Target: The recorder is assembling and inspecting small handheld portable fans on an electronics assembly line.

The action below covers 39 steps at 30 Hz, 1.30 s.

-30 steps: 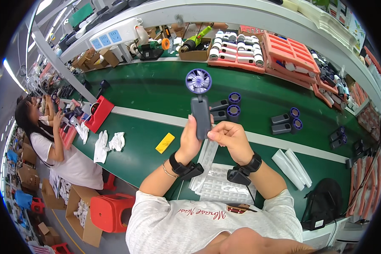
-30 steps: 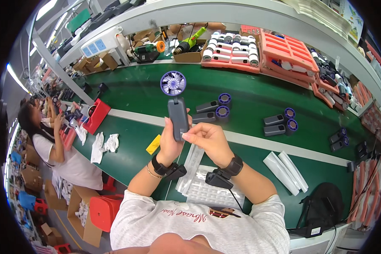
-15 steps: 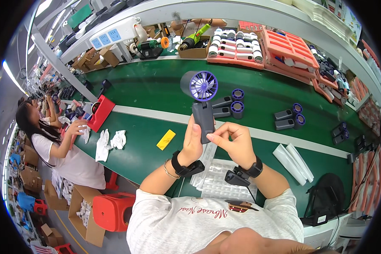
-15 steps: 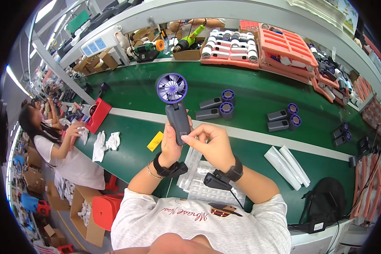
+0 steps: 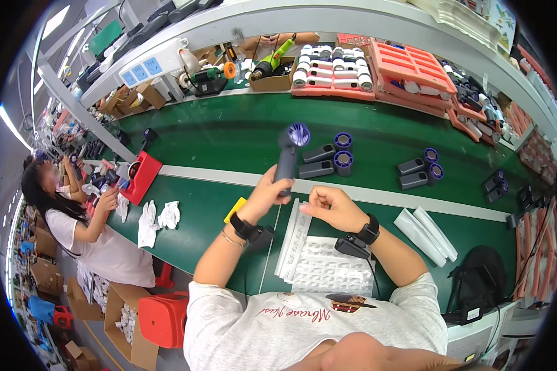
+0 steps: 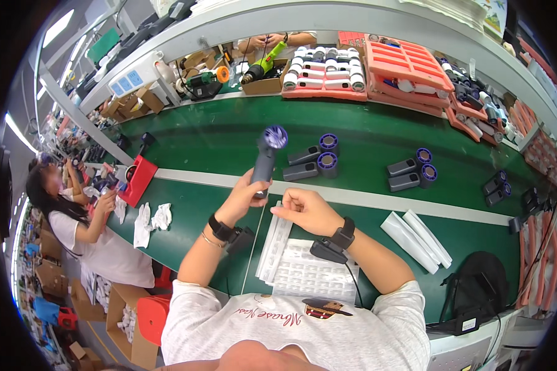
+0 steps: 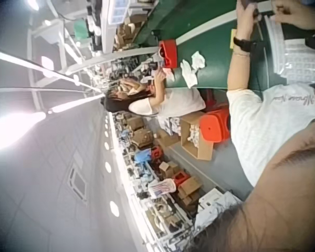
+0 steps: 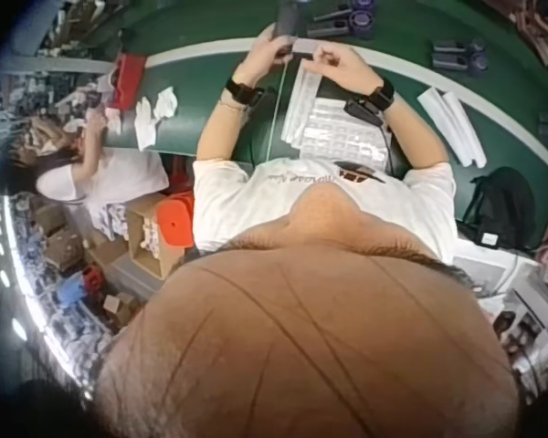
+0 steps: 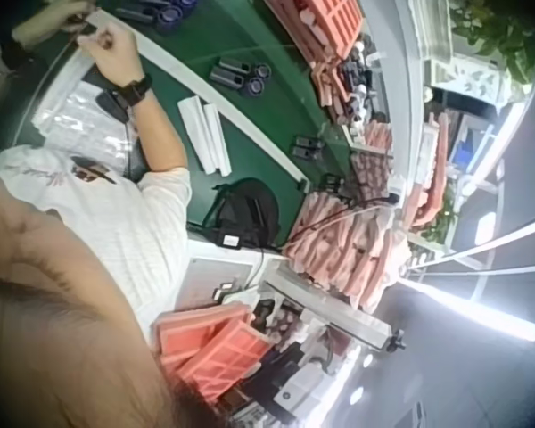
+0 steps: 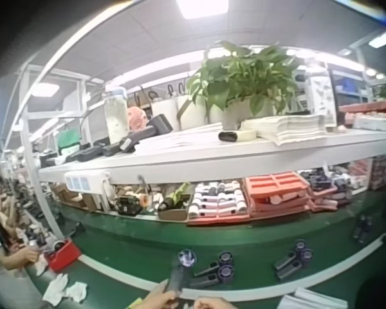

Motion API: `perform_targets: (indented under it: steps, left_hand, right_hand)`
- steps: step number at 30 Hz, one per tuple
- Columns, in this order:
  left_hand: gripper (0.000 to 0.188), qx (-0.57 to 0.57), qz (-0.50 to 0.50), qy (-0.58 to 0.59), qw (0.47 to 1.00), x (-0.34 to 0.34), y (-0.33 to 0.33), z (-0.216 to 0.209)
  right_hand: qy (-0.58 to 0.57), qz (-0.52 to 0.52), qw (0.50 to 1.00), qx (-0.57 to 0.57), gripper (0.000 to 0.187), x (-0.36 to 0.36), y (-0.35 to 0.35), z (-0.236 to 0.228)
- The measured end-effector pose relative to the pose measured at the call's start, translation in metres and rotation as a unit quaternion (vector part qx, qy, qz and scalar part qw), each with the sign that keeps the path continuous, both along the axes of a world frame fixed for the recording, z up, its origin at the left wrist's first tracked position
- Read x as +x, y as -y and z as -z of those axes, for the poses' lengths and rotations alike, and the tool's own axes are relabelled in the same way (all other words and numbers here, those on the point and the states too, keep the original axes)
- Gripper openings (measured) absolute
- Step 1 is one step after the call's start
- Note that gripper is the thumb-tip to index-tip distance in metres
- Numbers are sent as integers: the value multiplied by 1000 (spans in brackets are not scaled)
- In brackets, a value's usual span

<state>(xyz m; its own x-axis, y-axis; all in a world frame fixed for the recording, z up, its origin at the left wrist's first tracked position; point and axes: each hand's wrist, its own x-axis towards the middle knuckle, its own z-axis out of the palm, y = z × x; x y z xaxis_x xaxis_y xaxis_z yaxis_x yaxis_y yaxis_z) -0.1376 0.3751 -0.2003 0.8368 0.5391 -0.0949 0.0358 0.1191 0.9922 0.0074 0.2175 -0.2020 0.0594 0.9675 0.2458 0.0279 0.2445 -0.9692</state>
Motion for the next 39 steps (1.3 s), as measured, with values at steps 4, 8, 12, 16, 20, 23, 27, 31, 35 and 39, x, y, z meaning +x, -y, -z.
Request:
perform_targets:
  steps: [4,8,12,16,20,23,27,31,35,39]
  left_hand:
    - [46,193,-11,-165,967,29,-66,44]
    - [45,506,-89,-83,854,49,-106,84]
    - [44,437,-76,-131,887,53,-112,76]
    - [40,313,-73,-112,940,26,-97,57]
    - [38,195,-43,-71,977,-17,-58,43]
    - [33,30,-2,-52,998,-40,-34,57]
    - [26,-60,-37,54,996,-45,-37,66]
    - [20,-197,-87,140,967,-45,-51,77]
    - [17,-192,-66,138,969,-42,-50,82]
    - [16,-214,-67,154,962,-44,-52,86]
  right_hand:
    - [77,21,994,-76,25,24,0,37]
    - [82,22,993,-85,24,32,-4,60]
    - [117,53,987,-99,23,50,-3,79]
    - [104,65,988,-90,23,57,-3,94]
    - [102,83,988,-80,23,58,-6,101]
    - [93,90,988,-83,22,59,-3,99]
    - [87,89,985,-123,21,53,-3,87]
    - [107,91,984,-107,22,55,-4,81]
    - [119,87,981,-127,20,58,-2,86]
    - [116,87,981,-132,19,55,-1,87]
